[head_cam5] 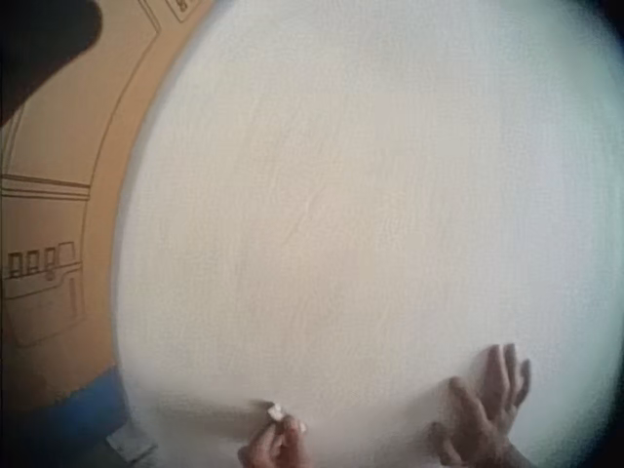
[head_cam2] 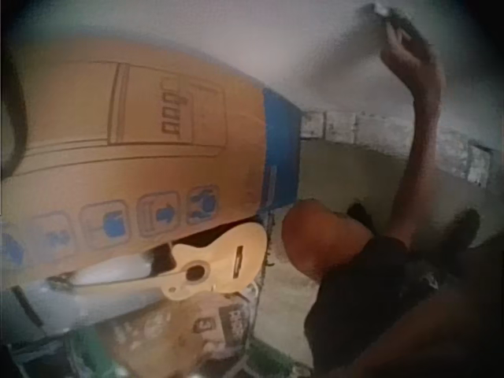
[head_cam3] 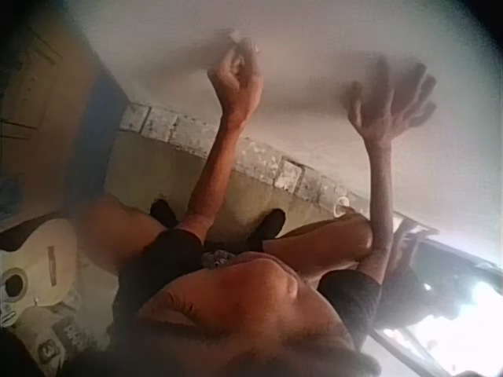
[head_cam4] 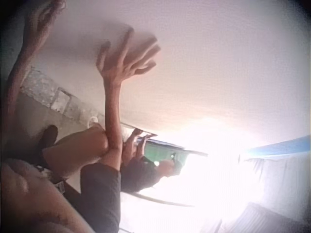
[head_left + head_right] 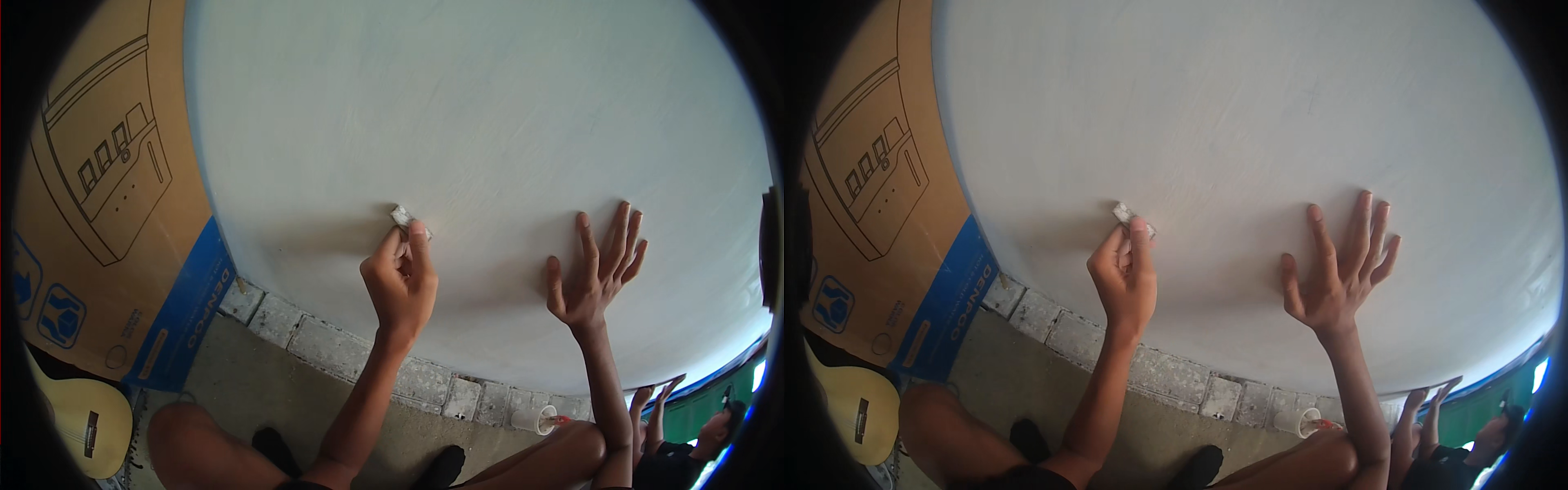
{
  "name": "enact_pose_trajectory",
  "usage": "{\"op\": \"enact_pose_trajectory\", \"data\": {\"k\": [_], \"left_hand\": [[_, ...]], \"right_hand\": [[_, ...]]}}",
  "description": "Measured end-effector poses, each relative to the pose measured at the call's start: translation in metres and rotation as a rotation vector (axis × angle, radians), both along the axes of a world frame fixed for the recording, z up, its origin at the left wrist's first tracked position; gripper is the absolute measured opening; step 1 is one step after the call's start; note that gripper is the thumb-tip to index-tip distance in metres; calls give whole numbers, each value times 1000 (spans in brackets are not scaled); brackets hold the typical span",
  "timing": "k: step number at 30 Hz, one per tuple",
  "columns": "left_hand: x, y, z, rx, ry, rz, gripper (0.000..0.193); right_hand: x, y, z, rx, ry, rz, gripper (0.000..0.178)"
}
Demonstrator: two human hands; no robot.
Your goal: Sanding and smoothing a white wall using sandpaper.
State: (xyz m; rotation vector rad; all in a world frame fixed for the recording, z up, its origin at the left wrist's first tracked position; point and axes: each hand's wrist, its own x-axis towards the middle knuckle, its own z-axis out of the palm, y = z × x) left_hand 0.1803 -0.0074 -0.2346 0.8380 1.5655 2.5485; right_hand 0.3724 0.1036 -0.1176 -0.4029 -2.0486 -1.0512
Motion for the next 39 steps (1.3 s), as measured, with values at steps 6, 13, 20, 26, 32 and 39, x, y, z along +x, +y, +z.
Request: {"op": "enact_pose_trajectory", "data": {"k": [6,13,20,26,32,39], "left_hand": [[36,0,1,-131,195,-25,30],[4,0,-4,-33,-3,-3,29],[54,4,-5,-117,205,-126,19],[4,1,-7,-3,13,37,28],[39,6,-3,-113,163,-8,25],[26,1,-10,-203,119,-75,27]], "right_hand": [[-3,0,-2,1,19,8,61],[0,0,-1,-5,-1,4,61],[-3,0,-2,-6,11,1,60],[1,-1,0,-22,-5,1,60],[-3,1,0,-4,16,21,59],[-1,-2,-1,-24,4,-16,57]]}}
